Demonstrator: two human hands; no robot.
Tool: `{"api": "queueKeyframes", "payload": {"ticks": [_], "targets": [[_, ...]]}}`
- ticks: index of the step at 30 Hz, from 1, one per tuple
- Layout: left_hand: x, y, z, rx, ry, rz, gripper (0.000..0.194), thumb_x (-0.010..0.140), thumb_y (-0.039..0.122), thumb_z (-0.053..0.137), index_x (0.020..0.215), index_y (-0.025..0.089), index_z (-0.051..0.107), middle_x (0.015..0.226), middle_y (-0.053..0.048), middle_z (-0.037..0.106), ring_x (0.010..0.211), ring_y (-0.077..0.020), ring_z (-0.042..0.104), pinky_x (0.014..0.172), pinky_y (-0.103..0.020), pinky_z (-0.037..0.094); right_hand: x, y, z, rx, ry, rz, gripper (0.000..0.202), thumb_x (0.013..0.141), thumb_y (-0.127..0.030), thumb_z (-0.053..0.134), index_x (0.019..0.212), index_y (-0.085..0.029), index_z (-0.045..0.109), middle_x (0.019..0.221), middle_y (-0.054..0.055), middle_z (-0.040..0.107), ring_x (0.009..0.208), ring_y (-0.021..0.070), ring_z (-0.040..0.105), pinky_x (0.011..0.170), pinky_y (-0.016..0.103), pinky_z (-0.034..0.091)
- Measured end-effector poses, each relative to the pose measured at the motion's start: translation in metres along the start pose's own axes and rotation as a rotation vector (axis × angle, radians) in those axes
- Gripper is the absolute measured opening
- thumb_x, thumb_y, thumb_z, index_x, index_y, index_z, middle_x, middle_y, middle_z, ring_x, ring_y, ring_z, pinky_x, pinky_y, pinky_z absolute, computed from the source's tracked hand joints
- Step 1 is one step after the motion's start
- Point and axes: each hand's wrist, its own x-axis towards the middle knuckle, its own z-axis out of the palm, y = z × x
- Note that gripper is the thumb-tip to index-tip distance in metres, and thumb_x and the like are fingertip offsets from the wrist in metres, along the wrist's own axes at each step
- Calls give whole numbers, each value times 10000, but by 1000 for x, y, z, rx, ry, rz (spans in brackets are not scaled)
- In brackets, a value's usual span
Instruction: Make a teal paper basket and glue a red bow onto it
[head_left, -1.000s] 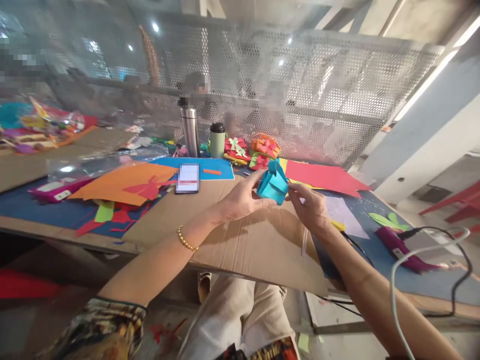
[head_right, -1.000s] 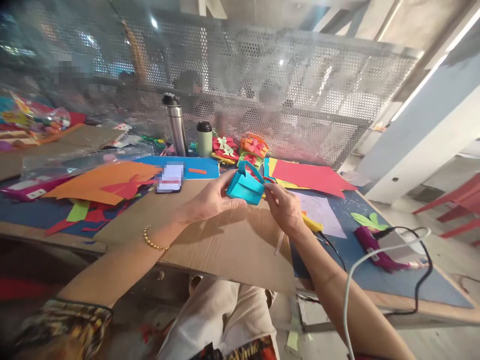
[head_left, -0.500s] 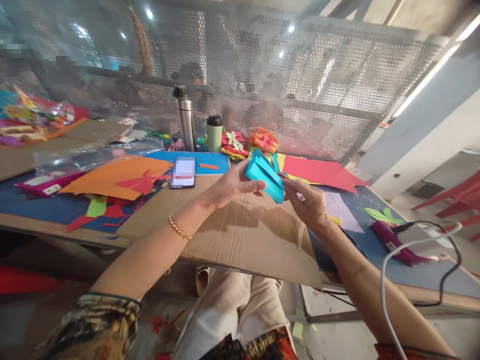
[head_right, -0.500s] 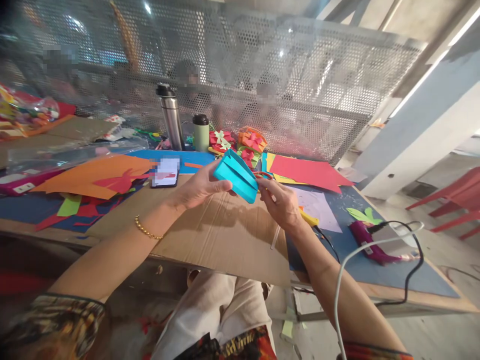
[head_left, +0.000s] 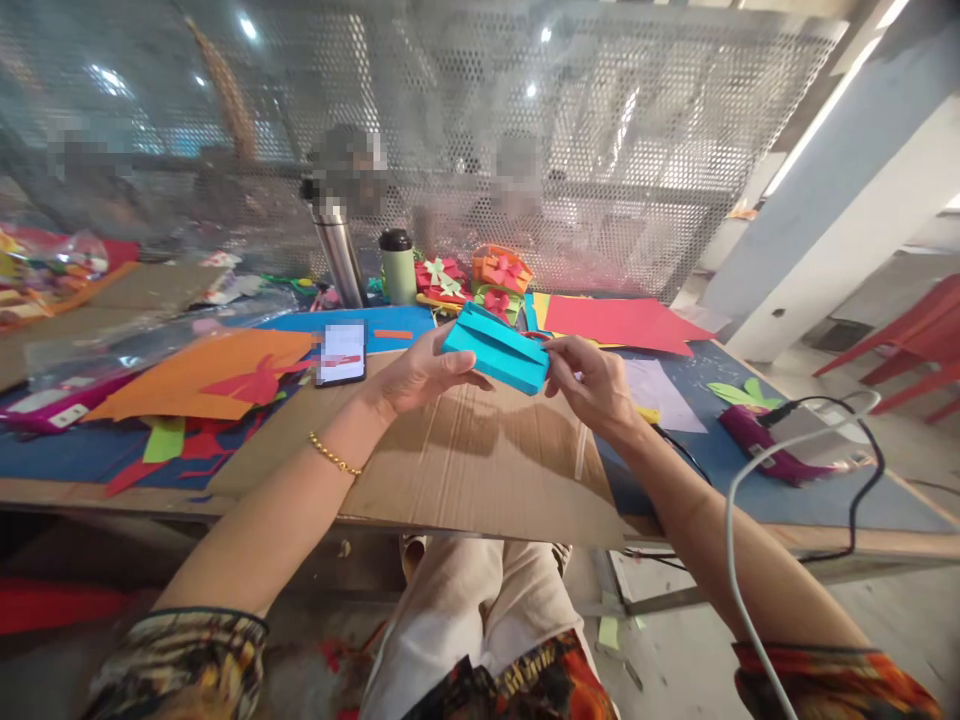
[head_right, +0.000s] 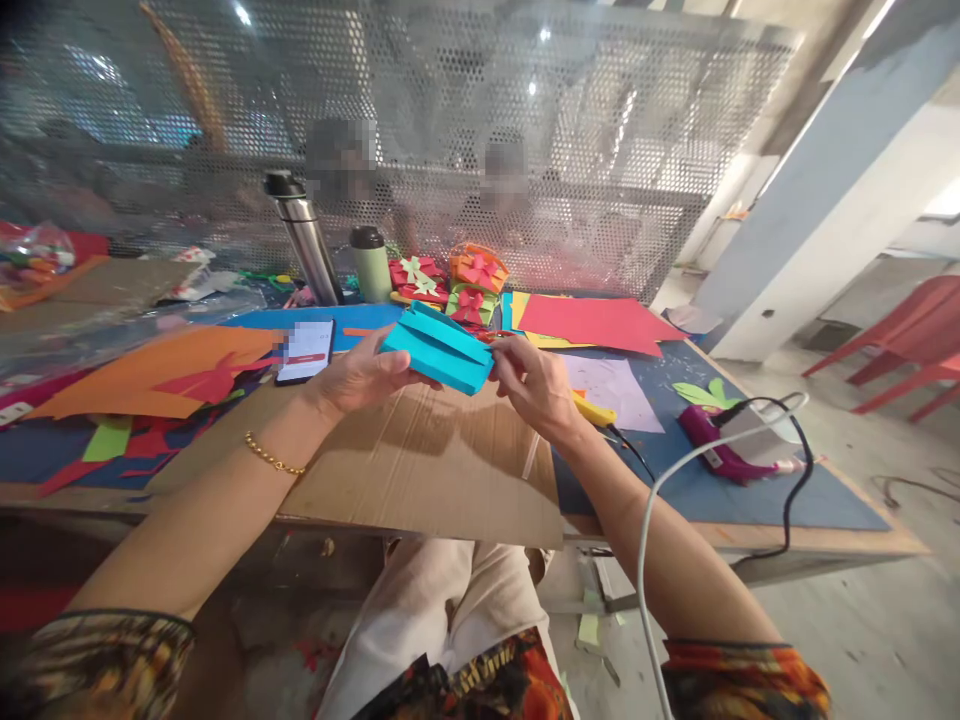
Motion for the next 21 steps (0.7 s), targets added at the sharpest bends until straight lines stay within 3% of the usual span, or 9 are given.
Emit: {"api": "queueKeyframes", "payload": {"ticks": [6,10,13,16,18,19,21], "targets": [[-2,0,-1,34,-34,-40,750,641,521,1008,1247,178,731,1106,-142,794,1127,-355,765,842,-407,655,6,-4,1,256,-127,263,303,872,-507,668,774,-223,625,551,-34,641,467,141,650,544,278,542],[-2,-2,-4,38,-24,-57,702,640,487,1017,1198,173,729,1078,-126,803,1046,-315,784,845,-401,657,8,-7,-2,320,-161,229,359,847,-562,725,795,-213,657,573,-28,644,455,123,609,493,260,501],[1,-7,-7,103,12,-79,621,669,446,1008,1131,166,703,1025,-107,797,935,-264,789,801,-369,655,7,-8,-4,273,-104,192,415,889,-607,688,765,-212,679,571,-21,632,432,106,551,442,250,442],[5,-14,-9,302,153,-143,499,725,406,964,1035,162,657,891,-61,748,713,-194,750,588,-264,565,4,-4,-2,160,26,145,383,932,-571,644,783,-222,696,579,-12,639,438,114,532,444,261,422],[6,-19,-8,500,341,-115,393,784,336,902,1020,178,630,864,-30,700,596,-145,676,503,-243,479,3,0,1,27,112,72,336,955,-515,613,801,-230,703,587,-4,646,468,127,545,486,271,429],[6,-21,-6,624,454,-33,325,823,291,856,1026,188,625,889,-27,683,592,-129,645,520,-248,480,2,3,2,-50,145,32,318,960,-486,601,793,-233,700,589,-1,646,487,132,550,511,274,430],[4,-23,0,905,626,265,193,891,211,752,1039,201,628,969,-40,666,644,-119,606,634,-273,530,2,8,5,-189,191,-35,299,959,-433,586,758,-235,683,583,4,641,510,135,544,552,277,420]]}}
